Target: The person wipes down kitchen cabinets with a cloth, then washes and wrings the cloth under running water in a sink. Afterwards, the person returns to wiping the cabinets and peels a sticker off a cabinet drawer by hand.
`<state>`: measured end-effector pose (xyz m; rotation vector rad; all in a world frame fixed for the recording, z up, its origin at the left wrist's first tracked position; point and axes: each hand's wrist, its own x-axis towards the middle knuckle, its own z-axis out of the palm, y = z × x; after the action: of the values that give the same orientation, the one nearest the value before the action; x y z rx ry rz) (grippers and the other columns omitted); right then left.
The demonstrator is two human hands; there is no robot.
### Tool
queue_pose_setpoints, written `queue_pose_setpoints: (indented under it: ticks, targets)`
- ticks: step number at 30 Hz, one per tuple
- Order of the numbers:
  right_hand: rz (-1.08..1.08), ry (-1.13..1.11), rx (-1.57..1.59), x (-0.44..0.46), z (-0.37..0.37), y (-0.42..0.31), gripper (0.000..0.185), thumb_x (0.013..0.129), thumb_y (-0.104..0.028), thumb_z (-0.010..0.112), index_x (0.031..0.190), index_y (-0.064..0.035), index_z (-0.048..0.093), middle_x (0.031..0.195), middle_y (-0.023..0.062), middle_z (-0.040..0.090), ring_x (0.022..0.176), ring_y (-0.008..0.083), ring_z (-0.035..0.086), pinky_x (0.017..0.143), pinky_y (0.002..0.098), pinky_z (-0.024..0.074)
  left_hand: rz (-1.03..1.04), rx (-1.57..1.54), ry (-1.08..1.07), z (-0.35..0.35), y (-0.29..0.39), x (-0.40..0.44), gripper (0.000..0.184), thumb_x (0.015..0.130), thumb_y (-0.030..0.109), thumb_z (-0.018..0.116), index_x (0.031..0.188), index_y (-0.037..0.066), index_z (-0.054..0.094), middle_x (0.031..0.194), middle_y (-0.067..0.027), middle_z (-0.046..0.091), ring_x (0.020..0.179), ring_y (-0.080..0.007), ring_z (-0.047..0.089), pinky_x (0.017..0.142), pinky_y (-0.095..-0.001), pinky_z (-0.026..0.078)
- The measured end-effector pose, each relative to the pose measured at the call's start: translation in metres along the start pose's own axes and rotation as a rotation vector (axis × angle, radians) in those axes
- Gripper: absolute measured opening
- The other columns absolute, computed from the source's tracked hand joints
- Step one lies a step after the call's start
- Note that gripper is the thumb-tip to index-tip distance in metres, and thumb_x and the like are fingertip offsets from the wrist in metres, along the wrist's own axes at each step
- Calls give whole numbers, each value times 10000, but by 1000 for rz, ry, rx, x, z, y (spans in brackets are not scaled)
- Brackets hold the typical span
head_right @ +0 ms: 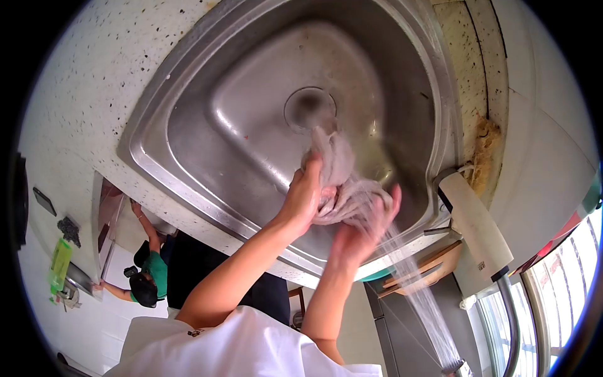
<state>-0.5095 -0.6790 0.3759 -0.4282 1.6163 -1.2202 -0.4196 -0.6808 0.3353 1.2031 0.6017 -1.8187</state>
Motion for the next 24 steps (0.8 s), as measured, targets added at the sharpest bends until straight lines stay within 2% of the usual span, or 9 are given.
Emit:
queue_pose_setpoints:
  ticks: [2, 4, 6, 12, 15, 17, 19, 20, 24]
  targets:
    - [91, -80, -38, 17, 15, 21, 513, 953, -198, 543, 1409, -60, 354, 1231, 128, 544, 1093, 275, 577, 942, 382, 489, 17, 149, -37, -14, -13, 1, 499, 989, 388, 417, 1171, -64, 527, 1012, -132, 613, 873, -178, 607, 778, -325, 515]
    - [187, -161, -79, 27, 18, 33, 547, 947, -217, 551, 1422, -47, 338, 1249, 147, 545, 1093, 285, 583, 931, 381, 497, 112, 354, -38, -20, -6, -7, 382, 959, 317, 483, 863, -39, 587, 645, -47, 542, 584, -104, 503, 554, -289, 424]
    - [640, -407, 148, 33, 17, 40, 632, 920, -244, 563, 1443, -10, 296, 1285, 204, 534, 1103, 304, 587, 914, 384, 508, 173, 397, 5, -24, 4, -10, 368, 948, 297, 483, 826, -36, 584, 642, -55, 547, 591, -110, 508, 562, -299, 430]
    - [518, -417, 104, 26, 40, 40, 663, 856, -177, 532, 1444, 20, 298, 1266, 269, 524, 1102, 312, 590, 929, 381, 501, 78, 337, -64, -39, 13, -14, 486, 957, 386, 449, 681, -6, 526, 590, -45, 524, 560, -118, 486, 549, -320, 422]
    - [343, -447, -8, 23, 49, 31, 702, 812, -136, 537, 1454, 5, 289, 1257, 251, 532, 1101, 298, 590, 940, 379, 489, 61, 317, -49, -40, 14, -13, 515, 989, 479, 376, 951, 9, 582, 741, -13, 547, 624, -79, 483, 553, -246, 413]
    - [99, -448, -237, 21, 54, 24, 774, 752, -87, 564, 1470, -30, 280, 1253, 220, 542, 1112, 277, 582, 963, 367, 465, 16, 281, -57, -35, 19, -10, 515, 997, 474, 420, 1058, -11, 579, 883, -53, 599, 763, -88, 545, 672, -244, 459]
    - [72, -471, -281, 21, 50, 23, 853, 713, -50, 565, 1495, -59, 224, 1272, 215, 537, 1138, 280, 565, 992, 360, 437, 510, 252, 171, -22, 18, -6, 405, 976, 352, 537, 963, -50, 579, 857, -84, 614, 780, -105, 559, 735, -279, 478]
    - [-17, -530, -342, 18, 49, 22, 880, 705, -45, 552, 1503, -59, 182, 1302, 228, 516, 1165, 292, 548, 1005, 367, 428, 506, 195, 104, -24, 23, -8, 334, 965, 238, 568, 1128, -53, 543, 1013, -91, 611, 916, -100, 552, 850, -268, 461]
    - [-166, -680, -274, 17, 43, 33, 999, 712, -124, 654, 1522, -78, 72, 1477, 258, 320, 1353, 339, 355, 1095, 423, 321, 334, 189, -187, -35, 38, -4, 291, 924, 86, 467, 1181, -17, 556, 1111, -72, 602, 1036, -123, 560, 936, -289, 442]
